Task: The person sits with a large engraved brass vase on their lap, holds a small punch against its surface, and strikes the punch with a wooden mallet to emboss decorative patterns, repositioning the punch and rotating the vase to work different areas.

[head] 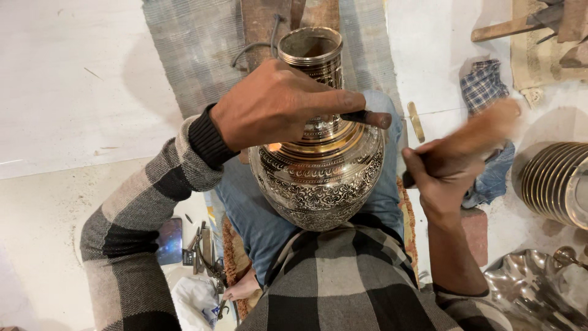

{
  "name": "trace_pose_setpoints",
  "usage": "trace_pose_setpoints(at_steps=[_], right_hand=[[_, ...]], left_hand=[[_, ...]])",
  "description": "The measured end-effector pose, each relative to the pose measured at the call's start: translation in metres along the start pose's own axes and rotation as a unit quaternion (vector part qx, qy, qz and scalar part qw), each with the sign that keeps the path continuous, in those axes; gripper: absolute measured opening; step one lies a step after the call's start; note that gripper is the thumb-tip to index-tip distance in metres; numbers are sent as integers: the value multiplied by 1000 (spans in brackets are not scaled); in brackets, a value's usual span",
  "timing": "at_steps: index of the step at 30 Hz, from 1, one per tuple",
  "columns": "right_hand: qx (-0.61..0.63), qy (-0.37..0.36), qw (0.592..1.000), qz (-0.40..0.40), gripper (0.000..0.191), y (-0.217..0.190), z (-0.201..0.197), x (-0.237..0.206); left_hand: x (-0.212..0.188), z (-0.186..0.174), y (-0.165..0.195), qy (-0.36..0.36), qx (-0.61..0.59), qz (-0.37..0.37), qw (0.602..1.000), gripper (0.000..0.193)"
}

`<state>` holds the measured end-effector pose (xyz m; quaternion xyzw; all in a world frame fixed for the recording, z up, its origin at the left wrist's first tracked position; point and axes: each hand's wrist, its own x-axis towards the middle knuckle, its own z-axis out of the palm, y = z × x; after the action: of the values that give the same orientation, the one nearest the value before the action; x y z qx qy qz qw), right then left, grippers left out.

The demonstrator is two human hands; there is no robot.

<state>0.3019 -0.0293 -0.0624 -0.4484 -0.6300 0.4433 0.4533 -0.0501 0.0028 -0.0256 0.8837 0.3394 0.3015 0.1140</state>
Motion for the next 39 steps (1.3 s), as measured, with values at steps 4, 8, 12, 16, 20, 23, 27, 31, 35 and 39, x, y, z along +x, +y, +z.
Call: trace_pose_setpoints(at_steps=[4, 8, 12, 16, 20, 23, 27, 31, 35, 39], right_hand=[[85, 34, 996, -5, 25, 0, -6, 3], [-138, 39, 978, -153, 24, 18, -5, 13], [-93, 17, 981, -171, 19, 30, 3, 15], [-51, 91, 983, -153, 25, 34, 7, 11], [-234, 31, 957, -168, 21, 40, 2, 5], [-248, 87, 954, -143, 17, 45, 1, -3], [-342, 72, 921, -174, 24, 43, 2, -6], [-76, 155, 975, -140, 20, 38, 7, -5], [-210, 73, 974, -36, 14, 34, 7, -10], [-95, 55, 992, 64, 10, 37, 4, -14]], left_hand=[[1, 1, -2, -49, 19, -8, 999, 60], [8, 1, -5, 15, 1, 54, 998, 58], [19, -2, -5, -30, -46, 64, 996, 49], [29, -9, -2, -117, -12, 57, 991, 45], [38, -13, -1, -110, -25, 71, 991, 51], [42, -14, 0, -117, -24, 75, 990, 56], [42, -16, 1, -106, -22, 86, 990, 50], [42, -15, 0, -116, 2, 90, 989, 49], [35, -16, -1, -93, -53, 65, 992, 54], [15, -10, 9, 6, -45, 3, 999, 52]])
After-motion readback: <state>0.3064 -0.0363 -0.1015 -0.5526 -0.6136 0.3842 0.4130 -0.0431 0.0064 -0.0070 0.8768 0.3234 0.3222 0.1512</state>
